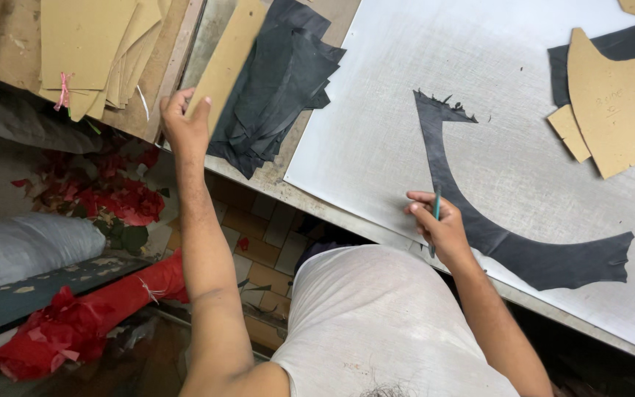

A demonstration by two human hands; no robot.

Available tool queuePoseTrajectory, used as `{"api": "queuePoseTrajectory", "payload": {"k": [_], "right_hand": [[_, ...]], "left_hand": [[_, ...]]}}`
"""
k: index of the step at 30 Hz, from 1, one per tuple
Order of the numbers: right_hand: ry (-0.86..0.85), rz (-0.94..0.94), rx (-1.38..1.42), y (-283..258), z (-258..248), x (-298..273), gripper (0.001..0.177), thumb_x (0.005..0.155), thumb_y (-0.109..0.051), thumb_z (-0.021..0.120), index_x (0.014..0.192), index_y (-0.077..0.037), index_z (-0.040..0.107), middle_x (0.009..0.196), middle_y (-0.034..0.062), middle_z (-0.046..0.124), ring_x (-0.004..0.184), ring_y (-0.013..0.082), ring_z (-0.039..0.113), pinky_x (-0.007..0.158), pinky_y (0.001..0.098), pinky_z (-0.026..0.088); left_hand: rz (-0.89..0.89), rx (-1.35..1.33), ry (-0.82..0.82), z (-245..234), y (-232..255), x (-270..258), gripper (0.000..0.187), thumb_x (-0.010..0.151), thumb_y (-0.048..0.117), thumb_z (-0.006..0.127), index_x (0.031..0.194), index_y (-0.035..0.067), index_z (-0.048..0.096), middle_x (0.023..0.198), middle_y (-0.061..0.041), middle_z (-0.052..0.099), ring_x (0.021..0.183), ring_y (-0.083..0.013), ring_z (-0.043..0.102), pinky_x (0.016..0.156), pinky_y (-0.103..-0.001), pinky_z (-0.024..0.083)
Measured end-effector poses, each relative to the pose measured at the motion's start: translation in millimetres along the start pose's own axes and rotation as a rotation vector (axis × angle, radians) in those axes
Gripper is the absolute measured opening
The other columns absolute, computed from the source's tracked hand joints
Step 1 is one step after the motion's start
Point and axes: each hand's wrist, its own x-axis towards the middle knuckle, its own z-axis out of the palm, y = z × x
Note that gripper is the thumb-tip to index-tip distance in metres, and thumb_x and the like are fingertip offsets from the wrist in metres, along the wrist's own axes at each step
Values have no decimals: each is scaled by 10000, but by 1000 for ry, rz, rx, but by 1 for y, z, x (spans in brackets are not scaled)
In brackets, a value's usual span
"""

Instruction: The person lays out black leather pieces on a white worktable, places cardboard templates on top, and uses a utility knife to cut the leather along the template edges. The person repeatedly picks up new leather pieces, aligns templates, cuts, and sets aside the cut pieces.

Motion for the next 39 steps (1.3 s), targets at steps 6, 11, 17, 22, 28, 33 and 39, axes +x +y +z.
{"api": "queuePoseTrajectory", "payload": {"k": [6,11,17,22,28,33,39], "right_hand": [[90,17,156,39,-18,-19,338,960,-172,674,1255,-7,661,917,74,703,563,44,507,378,183,314],[29,18,127,32,-7,-18,339,957,-174,676,1256,-15,666,906,62,702,559,32,501,381,178,313],[-48,-57,-127,-1,7,-17,328,952,-207,691,1234,-41,714,871,63,732,555,71,504,448,215,378],[-391,-278,-464,-42,59,43,362,952,-240,704,1309,-174,706,1253,83,705,821,219,614,712,310,521],[-476,-695,-747,-87,173,115,732,889,-4,594,1555,-228,390,1679,87,267,1484,327,375,1200,447,363],[-485,-538,-989,-92,205,122,856,791,77,496,1578,-206,314,1721,-26,173,1373,283,511,1086,424,476],[-497,-744,-880,-76,203,128,880,743,73,534,1565,-196,371,1710,-8,157,1301,310,589,992,433,538]], "left_hand": [[57,-630,-77,3,33,7,243,962,141,730,1183,39,728,1105,-145,759,967,-203,734,853,-401,635],[310,-50,-57,13,31,-17,370,1037,113,694,1401,87,631,1172,-112,694,1074,-216,676,888,-400,584],[157,49,-166,12,-13,-55,430,816,116,823,1229,69,714,1055,-116,688,825,-203,654,743,-365,560],[70,-221,-35,31,-20,-48,254,887,132,788,1123,40,772,949,-67,769,711,-115,672,678,-273,555],[98,-294,-38,33,-12,-53,258,884,154,791,1110,29,791,879,-46,749,659,-75,600,620,-246,517],[-195,-497,204,53,-37,-45,191,949,193,752,1030,30,812,803,-41,745,623,-78,596,577,-262,503],[128,-641,405,70,-74,-40,188,1026,46,652,1211,15,666,1171,-80,708,1002,-162,679,871,-299,564]]}}
